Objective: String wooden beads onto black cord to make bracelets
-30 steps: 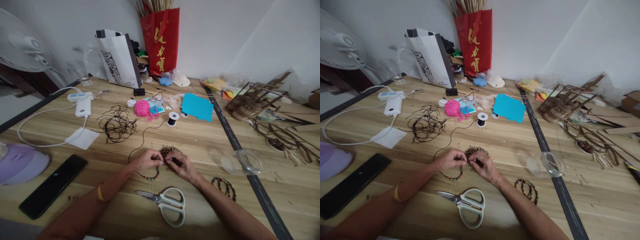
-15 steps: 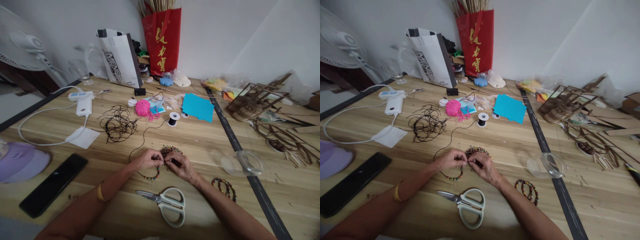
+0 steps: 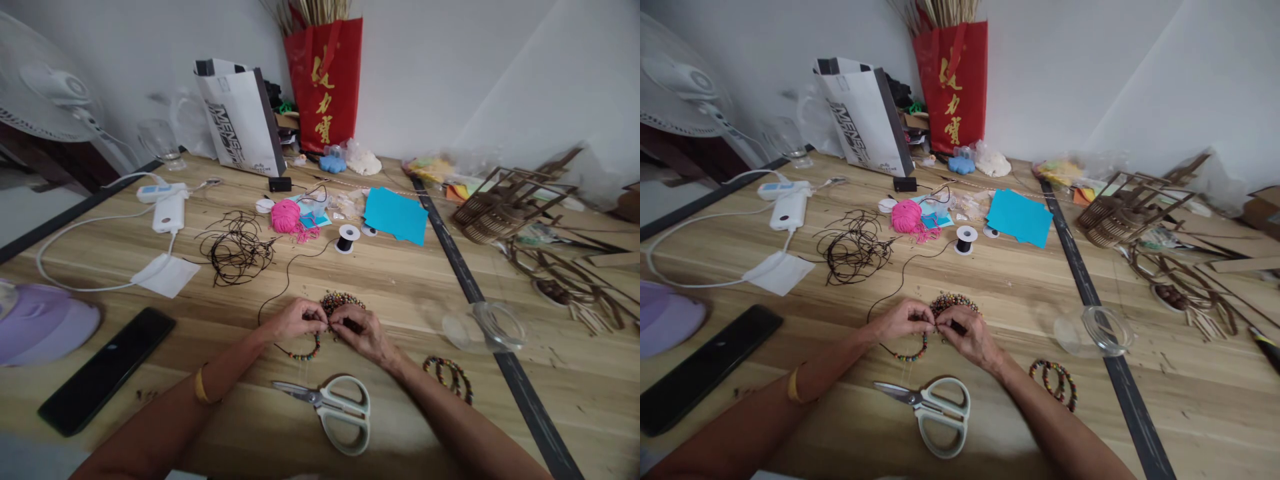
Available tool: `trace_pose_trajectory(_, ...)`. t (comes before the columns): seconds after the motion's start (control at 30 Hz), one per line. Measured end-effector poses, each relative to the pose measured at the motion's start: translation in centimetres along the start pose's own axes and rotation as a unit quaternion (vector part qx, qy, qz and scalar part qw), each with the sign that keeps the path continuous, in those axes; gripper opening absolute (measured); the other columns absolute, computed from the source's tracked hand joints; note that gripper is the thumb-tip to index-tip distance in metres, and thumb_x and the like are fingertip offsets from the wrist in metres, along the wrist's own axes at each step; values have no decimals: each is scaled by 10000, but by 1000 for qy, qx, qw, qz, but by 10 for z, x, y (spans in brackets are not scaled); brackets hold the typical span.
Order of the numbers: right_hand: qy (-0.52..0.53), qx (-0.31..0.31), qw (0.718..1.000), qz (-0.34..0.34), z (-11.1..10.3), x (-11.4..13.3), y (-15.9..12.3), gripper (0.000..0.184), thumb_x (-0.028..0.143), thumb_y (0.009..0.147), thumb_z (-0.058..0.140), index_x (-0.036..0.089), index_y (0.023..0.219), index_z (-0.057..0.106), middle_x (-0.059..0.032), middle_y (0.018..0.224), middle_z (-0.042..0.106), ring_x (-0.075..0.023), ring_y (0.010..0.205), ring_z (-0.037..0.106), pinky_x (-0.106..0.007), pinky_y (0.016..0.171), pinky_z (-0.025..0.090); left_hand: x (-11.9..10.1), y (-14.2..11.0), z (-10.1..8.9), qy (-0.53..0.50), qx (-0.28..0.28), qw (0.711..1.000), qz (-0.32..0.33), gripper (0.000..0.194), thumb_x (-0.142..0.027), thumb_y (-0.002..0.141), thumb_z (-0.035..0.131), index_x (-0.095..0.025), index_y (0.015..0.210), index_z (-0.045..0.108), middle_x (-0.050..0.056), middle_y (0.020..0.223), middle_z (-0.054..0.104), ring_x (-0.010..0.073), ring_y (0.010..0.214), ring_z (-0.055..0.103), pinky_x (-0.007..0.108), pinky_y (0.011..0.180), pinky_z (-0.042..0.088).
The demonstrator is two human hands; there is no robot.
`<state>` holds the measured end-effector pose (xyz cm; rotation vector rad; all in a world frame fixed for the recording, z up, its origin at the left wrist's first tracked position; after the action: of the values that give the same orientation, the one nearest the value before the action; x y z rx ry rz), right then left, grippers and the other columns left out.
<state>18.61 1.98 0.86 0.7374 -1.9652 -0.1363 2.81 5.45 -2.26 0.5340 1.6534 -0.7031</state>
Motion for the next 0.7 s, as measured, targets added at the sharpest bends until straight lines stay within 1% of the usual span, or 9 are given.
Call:
trace_pose_trajectory(0.2,28,21,999,-28,2,6,3,122,244,912,564,171,869,652,-66,809,670,-163,771,618,-287,710,495,-2,0,0,-11,4,1000,-4,208,-320,703,707,-124,728,644,-3,627,625,100,591,525,189,578,401)
trace_pose_trajectory(0.4,20,3,999,-32,1,7,4,108,236,899,584,172,832,639,-53,771,660,-158,740,610,-283,701,487,-2,0,0,-13,10,1000,1,194,-305,709,696,-118,732,648,-3,622,620,95,579,516,184,569,399)
trace_pose_trajectory(0.5,21,8,999,-31,1,6,3,113,224,899,584,171,811,631,-54,772,657,-161,751,609,-290,714,481,-3,0,0,-14,15,1000,0,201,-308,711,690,-112,737,652,1,628,623,95,582,520,184,571,399)
trace_pose_trajectory(0.6,25,16,999,-34,1,5,3,124,227,910,569,169,816,625,-56,774,646,-159,751,598,-288,704,478,-4,0,0,-13,14,1000,7,203,-299,707,687,-106,763,656,8,656,633,98,603,527,189,591,406)
trace_pose_trajectory(0.7,28,5,999,-38,0,5,2,124,245,914,564,171,832,620,-61,788,637,-164,760,589,-292,701,479,-6,-1,0,-18,15,1000,14,188,-256,717,664,-100,821,659,20,709,650,103,643,544,195,627,421)
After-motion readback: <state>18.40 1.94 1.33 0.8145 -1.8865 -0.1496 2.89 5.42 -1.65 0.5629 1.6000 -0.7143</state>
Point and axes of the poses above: each hand's wrist, its own y-axis towards the middle knuckle, its own z-axis out of the palm, x = y × z, the point moved 4 cm from there along y, towards the middle knuckle
